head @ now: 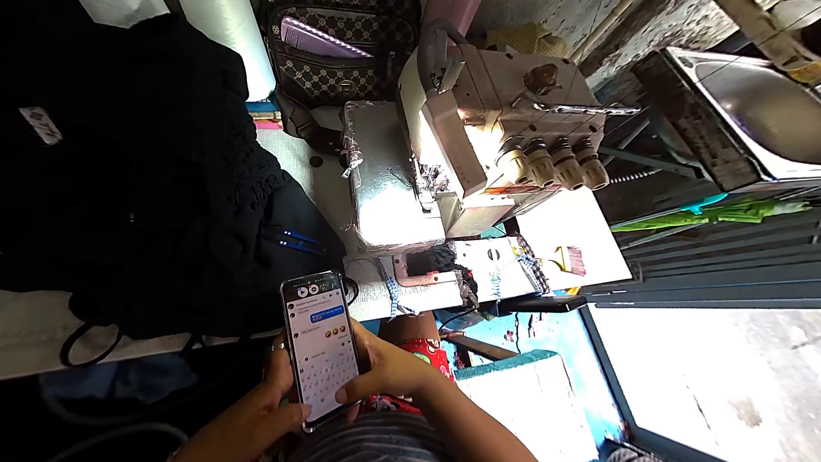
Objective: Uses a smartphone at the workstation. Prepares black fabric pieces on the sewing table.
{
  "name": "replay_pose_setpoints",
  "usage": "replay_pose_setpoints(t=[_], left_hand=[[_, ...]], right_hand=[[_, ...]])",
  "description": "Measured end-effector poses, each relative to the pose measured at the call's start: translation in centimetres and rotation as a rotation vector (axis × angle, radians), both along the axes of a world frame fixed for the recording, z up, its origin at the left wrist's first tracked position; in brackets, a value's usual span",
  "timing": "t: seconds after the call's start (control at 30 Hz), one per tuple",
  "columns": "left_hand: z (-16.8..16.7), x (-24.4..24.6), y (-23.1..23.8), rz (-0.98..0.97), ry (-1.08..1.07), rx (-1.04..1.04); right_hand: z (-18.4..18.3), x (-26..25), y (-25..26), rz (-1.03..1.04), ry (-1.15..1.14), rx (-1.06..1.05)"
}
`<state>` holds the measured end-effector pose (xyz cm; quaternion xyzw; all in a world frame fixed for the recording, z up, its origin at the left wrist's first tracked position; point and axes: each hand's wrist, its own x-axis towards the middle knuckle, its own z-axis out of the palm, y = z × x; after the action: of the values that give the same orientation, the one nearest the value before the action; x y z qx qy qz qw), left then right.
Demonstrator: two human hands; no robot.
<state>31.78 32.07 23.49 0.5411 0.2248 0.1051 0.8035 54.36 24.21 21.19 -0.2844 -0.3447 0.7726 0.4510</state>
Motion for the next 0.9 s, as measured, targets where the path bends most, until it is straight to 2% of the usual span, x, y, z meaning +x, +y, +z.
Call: replay_pose_setpoints(t=[0.37,0.57,0.83,0.9], left_hand=[[-1.0,-0.5,0.4,-0.029,-0.127,-0.114],[-1.7,-1.0,0.6,-0.058,-0.138,-0.088],[-1.3,-0.9,0.6,-0.061,-0.147,-0.121],[-0.8,-0.6,0.6,-0.066,-0.157,-0.123]], right_hand=[[-0.6,0.7,-0.2,0.106,0.100,-0.017],[-1.1,1.0,-0.3,0.133,0.247,-0.078],[-1.3,0.9,-0.4,0.142,0.231,-0.079],[-0.8,0.8,-0.4,0.127,0.163,-0.063]])
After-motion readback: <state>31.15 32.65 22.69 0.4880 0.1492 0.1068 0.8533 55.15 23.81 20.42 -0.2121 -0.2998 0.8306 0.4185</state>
